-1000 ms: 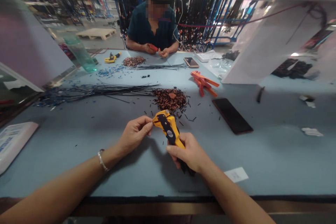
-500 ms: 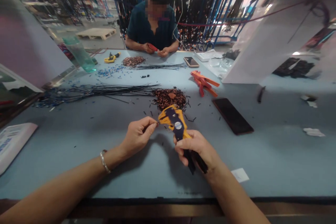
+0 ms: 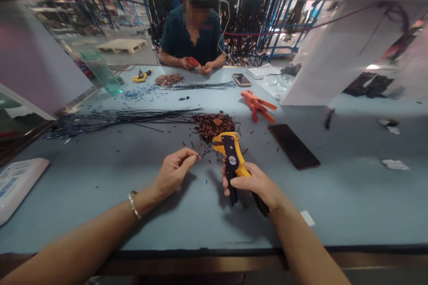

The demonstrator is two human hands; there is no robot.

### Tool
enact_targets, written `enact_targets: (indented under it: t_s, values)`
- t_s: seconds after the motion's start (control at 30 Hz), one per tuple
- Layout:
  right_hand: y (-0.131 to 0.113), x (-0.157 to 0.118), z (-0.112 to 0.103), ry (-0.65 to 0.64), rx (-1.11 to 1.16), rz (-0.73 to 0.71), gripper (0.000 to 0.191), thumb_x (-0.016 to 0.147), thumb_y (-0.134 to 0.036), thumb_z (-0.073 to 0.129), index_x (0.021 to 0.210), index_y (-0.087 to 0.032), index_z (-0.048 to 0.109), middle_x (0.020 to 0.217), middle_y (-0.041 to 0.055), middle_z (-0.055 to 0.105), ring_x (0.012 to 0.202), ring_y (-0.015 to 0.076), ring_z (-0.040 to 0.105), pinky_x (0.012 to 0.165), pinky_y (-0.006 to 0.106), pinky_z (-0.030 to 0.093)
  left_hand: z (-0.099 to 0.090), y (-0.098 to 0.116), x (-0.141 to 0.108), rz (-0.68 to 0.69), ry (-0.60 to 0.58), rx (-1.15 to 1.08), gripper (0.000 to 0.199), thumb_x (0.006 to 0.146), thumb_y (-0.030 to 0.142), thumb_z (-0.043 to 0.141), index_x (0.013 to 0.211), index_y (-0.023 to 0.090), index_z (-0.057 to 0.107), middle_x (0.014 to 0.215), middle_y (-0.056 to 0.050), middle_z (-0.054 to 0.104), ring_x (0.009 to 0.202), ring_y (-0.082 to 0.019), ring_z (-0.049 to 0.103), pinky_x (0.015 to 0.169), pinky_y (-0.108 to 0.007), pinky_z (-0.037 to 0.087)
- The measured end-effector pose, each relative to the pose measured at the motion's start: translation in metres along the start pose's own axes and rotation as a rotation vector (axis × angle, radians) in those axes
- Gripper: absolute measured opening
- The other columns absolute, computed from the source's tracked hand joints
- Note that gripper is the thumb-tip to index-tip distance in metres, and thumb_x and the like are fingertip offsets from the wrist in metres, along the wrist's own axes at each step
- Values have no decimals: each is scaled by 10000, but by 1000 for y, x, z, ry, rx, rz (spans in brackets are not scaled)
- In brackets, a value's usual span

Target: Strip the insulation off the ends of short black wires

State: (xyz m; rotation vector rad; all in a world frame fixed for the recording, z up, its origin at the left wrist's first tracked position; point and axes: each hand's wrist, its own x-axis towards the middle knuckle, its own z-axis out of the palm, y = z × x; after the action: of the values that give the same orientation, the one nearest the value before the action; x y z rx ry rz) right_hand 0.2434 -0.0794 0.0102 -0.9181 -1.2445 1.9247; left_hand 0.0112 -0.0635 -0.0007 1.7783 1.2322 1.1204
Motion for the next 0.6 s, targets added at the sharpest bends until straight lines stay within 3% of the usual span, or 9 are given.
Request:
enact_targets:
  t_s: [0.23,0.43,0.6]
  values:
    - [0,-3,-6,-40,-54,-112,429,710,-363,722,1051,-131,607,845,74,642,742,220,618,705,359,498,1,-3,1,-2,38,-69,218,845,283,530,837,135,689,592,13,588,526,-92,476,513,-192,399]
    - [4,-1,-2,-38,-24,-105,449,708,-360,727,1074,-129,610,848,75,654,738,218,635,698,353,501,2,-7,1,4,66,-26,207,858,273,550,826,135,700,753,-37,708,677,-128,607,634,-215,479]
    - [5,2,-1,46,-22,-115,416,714,-368,718,1040,-136,605,843,67,649,720,207,632,689,339,495,1,-3,-5,194,102,103,188,877,233,542,815,141,694,708,-29,699,600,-104,581,585,-198,460]
